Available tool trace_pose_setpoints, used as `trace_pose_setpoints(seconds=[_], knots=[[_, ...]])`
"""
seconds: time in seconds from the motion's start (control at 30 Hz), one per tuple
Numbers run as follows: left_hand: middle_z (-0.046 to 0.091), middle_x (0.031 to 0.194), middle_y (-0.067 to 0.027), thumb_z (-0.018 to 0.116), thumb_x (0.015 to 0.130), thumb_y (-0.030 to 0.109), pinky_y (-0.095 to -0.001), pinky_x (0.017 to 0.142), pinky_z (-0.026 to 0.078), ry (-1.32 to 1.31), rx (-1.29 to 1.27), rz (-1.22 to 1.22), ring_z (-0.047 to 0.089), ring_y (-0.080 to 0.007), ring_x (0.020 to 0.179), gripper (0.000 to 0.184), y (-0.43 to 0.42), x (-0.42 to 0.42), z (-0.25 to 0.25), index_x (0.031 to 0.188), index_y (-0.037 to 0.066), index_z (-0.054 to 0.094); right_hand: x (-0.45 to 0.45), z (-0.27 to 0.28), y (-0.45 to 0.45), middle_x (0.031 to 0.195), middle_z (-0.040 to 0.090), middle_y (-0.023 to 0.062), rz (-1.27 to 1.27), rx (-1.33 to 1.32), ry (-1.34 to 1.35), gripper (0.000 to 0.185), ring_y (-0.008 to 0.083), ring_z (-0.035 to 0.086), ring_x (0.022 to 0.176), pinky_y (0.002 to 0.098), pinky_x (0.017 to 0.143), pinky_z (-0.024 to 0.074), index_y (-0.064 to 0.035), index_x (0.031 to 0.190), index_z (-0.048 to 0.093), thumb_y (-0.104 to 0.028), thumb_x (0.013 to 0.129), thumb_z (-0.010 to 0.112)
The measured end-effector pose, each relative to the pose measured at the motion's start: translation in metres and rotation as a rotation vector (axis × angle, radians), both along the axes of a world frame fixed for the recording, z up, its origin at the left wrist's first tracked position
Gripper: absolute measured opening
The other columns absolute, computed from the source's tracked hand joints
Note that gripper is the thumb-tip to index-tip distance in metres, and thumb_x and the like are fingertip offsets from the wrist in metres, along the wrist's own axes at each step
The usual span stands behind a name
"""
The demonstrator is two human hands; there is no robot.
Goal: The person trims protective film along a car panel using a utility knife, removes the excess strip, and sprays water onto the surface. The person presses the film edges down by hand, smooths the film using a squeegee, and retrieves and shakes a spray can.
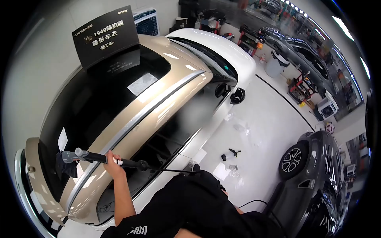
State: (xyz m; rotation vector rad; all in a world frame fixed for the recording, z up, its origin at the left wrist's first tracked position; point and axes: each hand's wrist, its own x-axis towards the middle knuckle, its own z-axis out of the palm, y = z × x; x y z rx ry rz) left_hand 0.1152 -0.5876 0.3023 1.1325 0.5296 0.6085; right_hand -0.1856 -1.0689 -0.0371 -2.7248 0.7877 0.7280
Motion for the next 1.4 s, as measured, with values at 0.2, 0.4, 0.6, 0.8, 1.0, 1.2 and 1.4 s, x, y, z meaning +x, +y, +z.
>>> trace_pose_setpoints(seconds=[0.2, 0.4, 0.6, 0.8, 1.0, 1.2, 1.4], knots=[[0.053, 0.063, -0.0034, 0.068, 0.095, 0.019, -0.0354, 0.069, 0.050, 0.090, -0.062, 0.042, 0.055, -0.0166, 0.057, 0.031, 0.009, 0.023, -0.008, 0.074, 0.010, 0.049, -0.030, -0.004, 0.012, 0.093, 0.062, 0.0078, 0.330, -0.378, -0.253, 0.016, 0.0217, 0.068, 0.071, 0.0363, 0.057, 0.0596, -0.0164, 0.100, 0.072, -0.020, 0.096, 0.057], [0.074, 0.084, -0.0109, 0.071, 0.094, 0.025, -0.0356, 0.082, 0.051, 0.222, 0.614, 0.077, 0.066, -0.0183, 0.079, 0.035, 0.033, 0.026, -0.029, 0.097, -0.009, 0.076, -0.044, 0.048, -0.002, 0.116, 0.067, 0.0209, -0.103, 0.174, -0.077, 0.032, 0.0402, 0.072, 0.098, 0.0532, 0.077, 0.0592, -0.0038, 0.116, 0.054, -0.031, 0.098, 0.051], [0.068, 0.099, -0.0129, 0.074, 0.079, 0.013, -0.0450, 0.101, 0.044, 0.193, 1.171, 0.236, 0.060, -0.0339, 0.107, 0.040, 0.058, 0.036, -0.035, 0.119, 0.012, 0.075, 0.018, 0.175, -0.024, 0.099, 0.074, 0.0256, -0.252, 0.119, 0.148, 0.038, 0.0449, 0.071, 0.098, 0.0522, 0.085, 0.0572, 0.0015, 0.094, 0.075, -0.035, 0.083, 0.070], [0.074, 0.115, -0.0089, 0.071, 0.080, 0.014, -0.0502, 0.114, 0.032, 0.187, 1.230, 0.224, 0.055, -0.0363, 0.125, 0.041, 0.063, 0.043, -0.027, 0.120, 0.006, 0.072, 0.182, 0.328, -0.009, 0.093, 0.070, 0.0136, -0.260, 0.384, -0.713, 0.022, 0.0239, 0.069, 0.087, 0.0381, 0.075, 0.0538, 0.0049, 0.108, 0.062, -0.016, 0.100, 0.064], [0.072, 0.126, -0.0094, 0.069, 0.083, 0.010, -0.0441, 0.115, 0.032, 0.183, 1.119, -0.007, 0.055, -0.0295, 0.129, 0.047, 0.092, 0.037, -0.053, 0.129, 0.003, 0.068, 0.322, 0.368, 0.098, 0.106, 0.067, 0.0015, -0.378, 1.319, -0.877, 0.041, 0.0092, 0.063, 0.094, 0.0265, 0.078, 0.0530, -0.0015, 0.133, 0.055, -0.008, 0.096, 0.071], [0.074, 0.121, -0.0094, 0.069, 0.079, 0.009, -0.0411, 0.105, 0.045, 0.110, 1.132, -0.064, 0.064, -0.0305, 0.116, 0.033, 0.118, 0.042, -0.084, 0.111, 0.002, 0.075, 0.390, 0.296, 0.204, 0.070, 0.054, -0.0054, -0.172, 1.168, -0.507, 0.028, 0.0029, 0.045, 0.067, 0.0218, 0.059, 0.0356, -0.0025, 0.084, 0.067, -0.026, 0.100, 0.069], [0.073, 0.117, -0.0180, 0.066, 0.082, 0.013, -0.0399, 0.104, 0.049, -0.050, 1.132, -0.083, 0.068, -0.0320, 0.113, 0.032, 0.122, 0.051, -0.096, 0.109, -0.003, 0.072, 0.443, 0.242, 0.255, 0.072, 0.063, -0.0022, -0.131, 1.050, -0.709, 0.021, 0.0033, 0.050, 0.064, 0.0233, 0.057, 0.0407, 0.0016, 0.095, 0.068, -0.019, 0.098, 0.069]])
